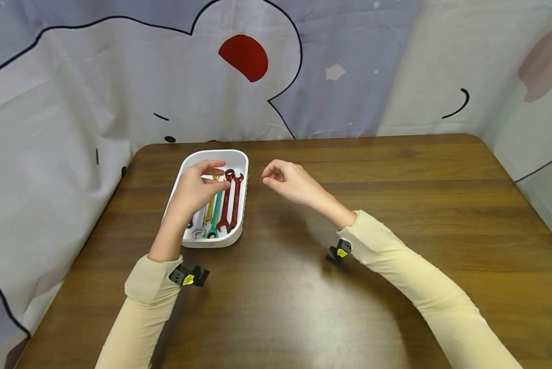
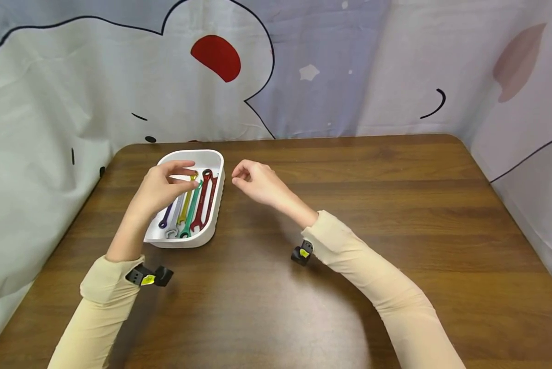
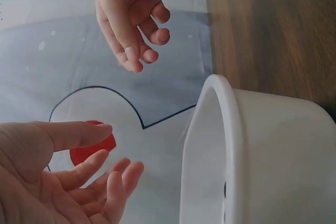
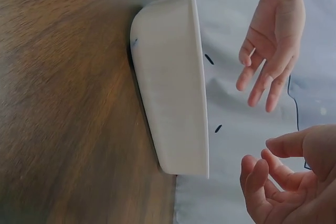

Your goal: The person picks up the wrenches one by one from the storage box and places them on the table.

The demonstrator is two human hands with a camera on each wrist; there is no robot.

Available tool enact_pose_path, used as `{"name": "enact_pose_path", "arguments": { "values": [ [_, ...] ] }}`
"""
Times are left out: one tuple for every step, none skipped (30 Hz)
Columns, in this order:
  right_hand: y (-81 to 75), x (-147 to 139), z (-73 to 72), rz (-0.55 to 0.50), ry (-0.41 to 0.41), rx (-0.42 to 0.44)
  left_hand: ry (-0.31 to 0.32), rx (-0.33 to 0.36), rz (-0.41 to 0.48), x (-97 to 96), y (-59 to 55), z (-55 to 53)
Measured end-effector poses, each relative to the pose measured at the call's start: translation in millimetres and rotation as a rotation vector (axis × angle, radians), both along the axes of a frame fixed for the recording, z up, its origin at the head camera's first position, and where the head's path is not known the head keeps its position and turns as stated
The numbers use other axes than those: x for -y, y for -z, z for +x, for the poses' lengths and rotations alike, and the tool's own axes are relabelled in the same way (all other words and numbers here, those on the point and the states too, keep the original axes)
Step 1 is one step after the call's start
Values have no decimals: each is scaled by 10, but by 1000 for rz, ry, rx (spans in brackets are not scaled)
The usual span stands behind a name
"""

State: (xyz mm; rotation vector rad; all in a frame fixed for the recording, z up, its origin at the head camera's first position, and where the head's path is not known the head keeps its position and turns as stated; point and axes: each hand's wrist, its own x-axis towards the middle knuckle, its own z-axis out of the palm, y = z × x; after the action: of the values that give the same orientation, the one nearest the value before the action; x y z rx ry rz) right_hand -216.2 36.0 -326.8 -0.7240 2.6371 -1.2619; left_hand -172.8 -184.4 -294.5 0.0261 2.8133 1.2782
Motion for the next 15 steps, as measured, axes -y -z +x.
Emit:
{"name": "enact_pose_path", "arguments": {
  "values": [
    [-3, 12, -5, -6, 1, 9, 0, 3, -3, 16, 1, -4],
    [-4, 24, -12, -11, 2, 20, 1, 6, -6, 29, 1, -6],
    [-1, 37, -23, -17, 1, 31, 2, 9, -9, 44, 1, -9],
    [-3, 49, -30, -25, -1, 43, 5, 13, -15, 60, 2, -12],
    [-3, 61, -39, -29, -4, 51, 9, 17, -21, 76, 0, -13],
    [-3, 73, -49, -35, -5, 60, 14, 22, -22, 91, -2, -13],
    [-3, 84, -59, -36, -5, 65, 16, 28, -24, 107, -3, -11],
    [-5, 95, -66, -36, -4, 69, 22, 32, -24, 122, -6, -11],
    [-7, 105, -72, -38, -1, 70, 30, 37, -21, 137, -9, -10],
    [-10, 115, -76, -41, 3, 73, 34, 43, -20, 151, -11, -10],
    [-13, 124, -79, -43, 7, 75, 35, 46, -20, 164, -15, -7],
    [-16, 134, -82, -44, 12, 77, 34, 47, -20, 176, -17, -7],
    [-19, 144, -84, -46, 16, 80, 31, 47, -22, 189, -18, -7],
    [-21, 156, -88, -49, 22, 82, 30, 47, -22, 202, -19, -9],
    [-20, 167, -93, -52, 26, 86, 24, 46, -25, 214, -19, -11]
  ]
}}
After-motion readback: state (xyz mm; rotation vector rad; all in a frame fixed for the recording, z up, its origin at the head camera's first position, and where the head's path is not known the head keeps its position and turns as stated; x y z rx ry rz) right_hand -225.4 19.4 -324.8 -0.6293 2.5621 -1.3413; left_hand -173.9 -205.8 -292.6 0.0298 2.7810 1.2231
